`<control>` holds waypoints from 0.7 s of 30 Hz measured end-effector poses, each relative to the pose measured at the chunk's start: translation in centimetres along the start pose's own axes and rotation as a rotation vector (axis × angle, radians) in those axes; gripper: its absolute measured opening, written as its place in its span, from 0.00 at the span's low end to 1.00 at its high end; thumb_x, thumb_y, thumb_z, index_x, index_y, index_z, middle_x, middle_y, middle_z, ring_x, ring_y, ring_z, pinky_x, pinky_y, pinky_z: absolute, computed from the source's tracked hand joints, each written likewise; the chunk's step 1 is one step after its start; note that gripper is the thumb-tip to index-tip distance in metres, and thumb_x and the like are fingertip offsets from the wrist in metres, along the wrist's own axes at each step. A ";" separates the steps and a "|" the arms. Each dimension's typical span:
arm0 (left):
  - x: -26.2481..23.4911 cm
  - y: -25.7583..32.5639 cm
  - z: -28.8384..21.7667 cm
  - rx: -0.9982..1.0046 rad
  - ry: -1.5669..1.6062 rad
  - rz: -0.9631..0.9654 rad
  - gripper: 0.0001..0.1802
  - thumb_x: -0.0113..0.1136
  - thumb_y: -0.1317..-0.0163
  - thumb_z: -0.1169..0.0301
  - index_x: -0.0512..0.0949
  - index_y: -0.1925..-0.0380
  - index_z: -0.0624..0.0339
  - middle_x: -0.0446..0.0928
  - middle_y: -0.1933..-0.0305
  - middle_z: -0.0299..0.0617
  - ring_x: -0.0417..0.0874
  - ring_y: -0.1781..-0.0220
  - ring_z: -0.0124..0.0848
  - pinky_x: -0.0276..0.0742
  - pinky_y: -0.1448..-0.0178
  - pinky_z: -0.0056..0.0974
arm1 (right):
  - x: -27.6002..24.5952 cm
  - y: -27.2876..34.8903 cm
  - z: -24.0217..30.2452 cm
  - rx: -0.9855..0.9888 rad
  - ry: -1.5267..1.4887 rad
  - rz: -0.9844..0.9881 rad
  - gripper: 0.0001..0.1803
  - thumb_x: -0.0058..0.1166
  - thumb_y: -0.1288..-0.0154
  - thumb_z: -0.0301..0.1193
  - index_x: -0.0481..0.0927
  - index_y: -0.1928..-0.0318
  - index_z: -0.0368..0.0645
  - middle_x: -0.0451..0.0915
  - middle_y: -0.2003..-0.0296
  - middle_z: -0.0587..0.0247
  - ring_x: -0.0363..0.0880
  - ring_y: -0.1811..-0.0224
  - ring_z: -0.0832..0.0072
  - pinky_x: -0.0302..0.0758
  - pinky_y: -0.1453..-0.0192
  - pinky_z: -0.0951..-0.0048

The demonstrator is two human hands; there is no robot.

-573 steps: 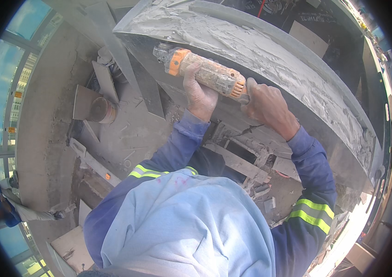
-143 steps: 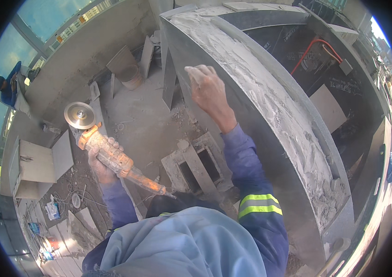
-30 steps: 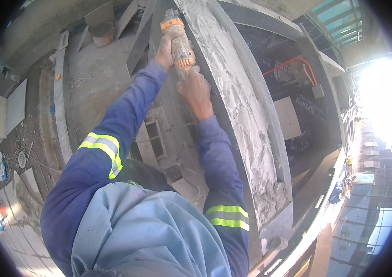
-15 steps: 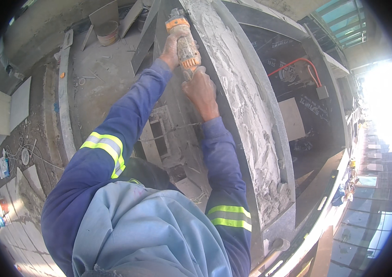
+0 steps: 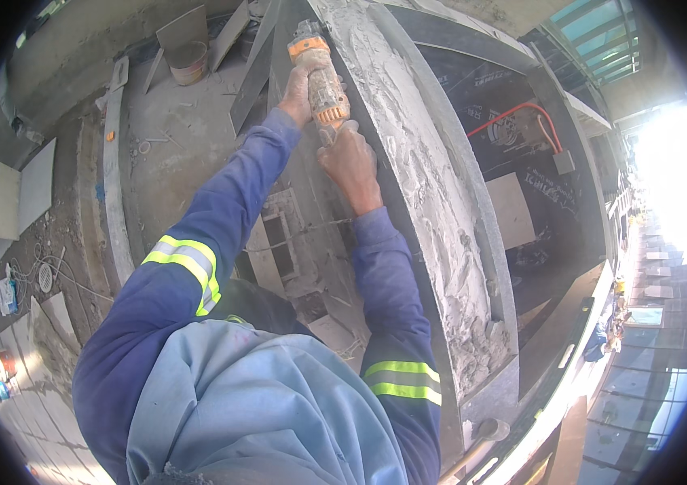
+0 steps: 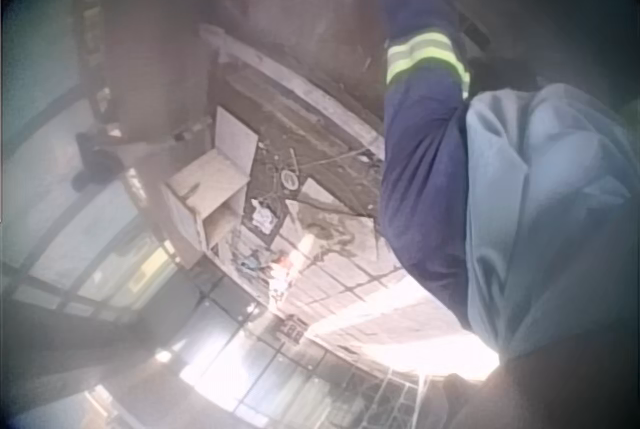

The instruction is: The person uses an angle grinder to cut and grind a concrete ledge or wall section at a construction site. The person holds the tool with both hands and moves it along the surface, generating dust and debris. Other workers are visible in the background.

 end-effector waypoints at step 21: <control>0.4 1.1 0.1 0.022 -0.009 0.026 0.24 0.67 0.42 0.59 0.74 0.52 0.61 0.81 0.63 0.52 0.88 0.64 0.48 0.90 0.59 0.56 | -0.2 0.7 0.1 0.034 0.001 0.013 0.21 0.63 0.47 0.29 0.73 0.59 0.24 0.83 0.66 0.23 0.86 0.59 0.34 0.81 0.53 0.43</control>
Point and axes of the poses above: each hand's wrist, its own y-axis away from the middle knuckle, its own x-axis out of the palm, z = x × y, the point moved 2 cm from there along -y, towards the middle knuckle
